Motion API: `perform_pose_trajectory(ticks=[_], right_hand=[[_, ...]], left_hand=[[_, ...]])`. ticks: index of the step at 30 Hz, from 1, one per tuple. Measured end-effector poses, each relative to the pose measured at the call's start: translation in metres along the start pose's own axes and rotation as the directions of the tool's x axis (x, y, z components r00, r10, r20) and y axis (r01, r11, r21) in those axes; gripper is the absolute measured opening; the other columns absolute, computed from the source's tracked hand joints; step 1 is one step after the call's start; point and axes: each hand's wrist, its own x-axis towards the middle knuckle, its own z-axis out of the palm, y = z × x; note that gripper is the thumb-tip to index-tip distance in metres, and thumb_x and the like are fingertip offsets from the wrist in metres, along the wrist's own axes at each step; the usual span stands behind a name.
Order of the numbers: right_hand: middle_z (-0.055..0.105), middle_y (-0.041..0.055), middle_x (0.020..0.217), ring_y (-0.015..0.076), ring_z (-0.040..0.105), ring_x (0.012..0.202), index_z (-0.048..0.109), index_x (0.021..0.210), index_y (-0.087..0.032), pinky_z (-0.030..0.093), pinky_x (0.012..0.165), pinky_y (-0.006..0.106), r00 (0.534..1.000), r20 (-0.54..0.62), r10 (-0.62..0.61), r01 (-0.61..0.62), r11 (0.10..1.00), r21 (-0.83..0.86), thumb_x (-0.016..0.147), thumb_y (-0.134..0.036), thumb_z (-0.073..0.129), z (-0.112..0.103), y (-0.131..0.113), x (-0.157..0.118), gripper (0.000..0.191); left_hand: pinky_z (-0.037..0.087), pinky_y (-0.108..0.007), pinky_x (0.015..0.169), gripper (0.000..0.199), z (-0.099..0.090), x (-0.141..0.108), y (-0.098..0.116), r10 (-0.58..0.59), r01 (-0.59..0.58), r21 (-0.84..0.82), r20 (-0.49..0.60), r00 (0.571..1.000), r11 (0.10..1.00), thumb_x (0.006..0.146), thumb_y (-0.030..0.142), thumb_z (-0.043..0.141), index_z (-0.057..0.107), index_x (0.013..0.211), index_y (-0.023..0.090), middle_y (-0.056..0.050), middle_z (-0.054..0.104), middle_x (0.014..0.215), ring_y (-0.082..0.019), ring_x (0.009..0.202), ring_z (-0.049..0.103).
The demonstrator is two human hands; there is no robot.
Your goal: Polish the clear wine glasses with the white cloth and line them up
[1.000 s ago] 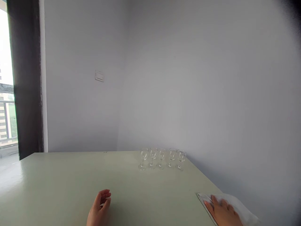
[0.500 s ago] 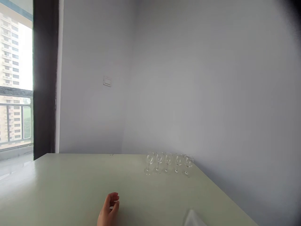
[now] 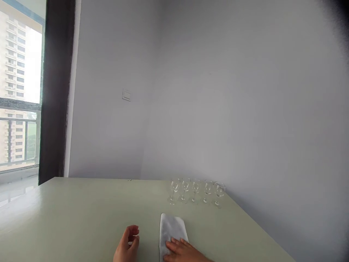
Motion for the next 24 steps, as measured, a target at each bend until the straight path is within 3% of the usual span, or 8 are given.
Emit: perform_pose_trajectory(ticks=[4, 7, 9, 13, 16, 19, 21, 24], right_hand=[[0.053, 0.0062, 0.129, 0.0209, 0.049, 0.118, 0.057, 0.118, -0.025, 0.041, 0.096, 0.034, 0.952, -0.186, 0.243, -0.219, 0.965, 0.141, 0.083, -0.047, 0.050, -0.042, -0.016, 0.011, 0.041], [0.053, 0.0149, 0.128, 0.0244, 0.048, 0.119, 0.055, 0.120, -0.011, 0.037, 0.099, 0.038, 0.881, -0.253, 0.399, -0.396, 0.916, 0.067, 0.084, -0.033, 0.047, -0.037, -0.020, 0.033, 0.043], [0.044, 0.0209, 0.134, 0.0307, 0.040, 0.124, 0.049, 0.126, -0.005, 0.032, 0.102, 0.045, 0.881, -0.221, 0.418, -0.421, 0.906, 0.037, 0.082, -0.033, 0.050, -0.022, -0.017, 0.046, 0.052], [0.028, 0.0174, 0.143, 0.0353, 0.021, 0.131, 0.039, 0.134, -0.011, 0.023, 0.106, 0.051, 0.932, -0.150, 0.330, -0.342, 0.938, -0.058, 0.080, -0.043, 0.052, 0.015, -0.002, 0.058, 0.063], [0.020, 0.0153, 0.145, 0.0366, 0.017, 0.131, 0.033, 0.137, -0.017, 0.023, 0.105, 0.055, 0.944, -0.277, 0.177, -0.237, 0.951, -0.200, 0.079, -0.039, 0.057, 0.046, 0.014, 0.062, 0.066], [0.034, 0.0146, 0.140, 0.0356, 0.031, 0.126, 0.040, 0.133, -0.022, 0.036, 0.098, 0.056, 0.902, -0.429, 0.052, -0.216, 0.914, -0.342, 0.087, -0.025, 0.049, 0.083, 0.026, 0.071, 0.047], [0.050, 0.0124, 0.129, 0.0347, 0.045, 0.117, 0.054, 0.120, -0.023, 0.044, 0.091, 0.054, 0.893, -0.449, 0.007, -0.201, 0.901, -0.385, 0.090, -0.021, 0.041, 0.104, 0.030, 0.081, 0.033], [0.054, 0.0095, 0.124, 0.0323, 0.049, 0.114, 0.059, 0.115, -0.022, 0.045, 0.091, 0.050, 0.886, -0.463, -0.021, -0.180, 0.906, -0.384, 0.092, -0.027, 0.039, 0.120, 0.029, 0.091, 0.030]], left_hand=[[0.044, -0.031, 0.070, 0.023, 0.000, 0.000, 0.000, -0.041, 0.041, 0.033, 0.001, 0.999, 0.999, 0.070, 0.034, 0.036, 0.052, 0.085, 0.025, -0.002, 0.065, 0.090, -0.021, 0.080, 0.062], [0.045, -0.032, 0.072, 0.024, -0.005, 0.003, 0.000, -0.039, 0.039, 0.019, 0.047, 0.998, 0.999, 0.069, 0.035, 0.039, 0.052, 0.086, 0.024, -0.004, 0.065, 0.092, -0.021, 0.083, 0.062], [0.046, -0.031, 0.072, 0.024, -0.007, 0.004, -0.001, -0.030, 0.030, 0.006, 0.089, 0.996, 1.000, 0.066, 0.035, 0.043, 0.053, 0.084, 0.024, -0.005, 0.066, 0.091, -0.022, 0.083, 0.062], [0.046, -0.031, 0.070, 0.023, -0.004, 0.003, -0.002, 0.005, -0.005, 0.000, 0.009, 1.000, 1.000, 0.067, 0.036, 0.043, 0.054, 0.082, 0.024, -0.004, 0.067, 0.087, -0.021, 0.080, 0.062], [0.046, -0.029, 0.066, 0.023, -0.001, 0.003, -0.005, 0.030, -0.030, -0.003, -0.028, 0.999, 1.000, 0.068, 0.036, 0.040, 0.055, 0.081, 0.024, -0.003, 0.067, 0.084, -0.020, 0.077, 0.062], [0.047, -0.028, 0.067, 0.023, -0.002, 0.006, -0.009, 0.010, -0.010, 0.005, 0.033, 0.999, 1.000, 0.065, 0.037, 0.044, 0.055, 0.081, 0.024, -0.003, 0.068, 0.085, -0.020, 0.079, 0.063], [0.048, -0.028, 0.069, 0.025, -0.006, 0.009, -0.011, -0.019, 0.018, 0.013, 0.076, 0.997, 1.000, 0.063, 0.038, 0.046, 0.056, 0.083, 0.024, -0.003, 0.068, 0.089, -0.020, 0.081, 0.063], [0.049, -0.028, 0.069, 0.028, -0.010, 0.011, -0.011, -0.045, 0.044, 0.013, 0.110, 0.993, 0.999, 0.062, 0.039, 0.049, 0.057, 0.084, 0.024, -0.003, 0.068, 0.091, -0.020, 0.082, 0.064]])
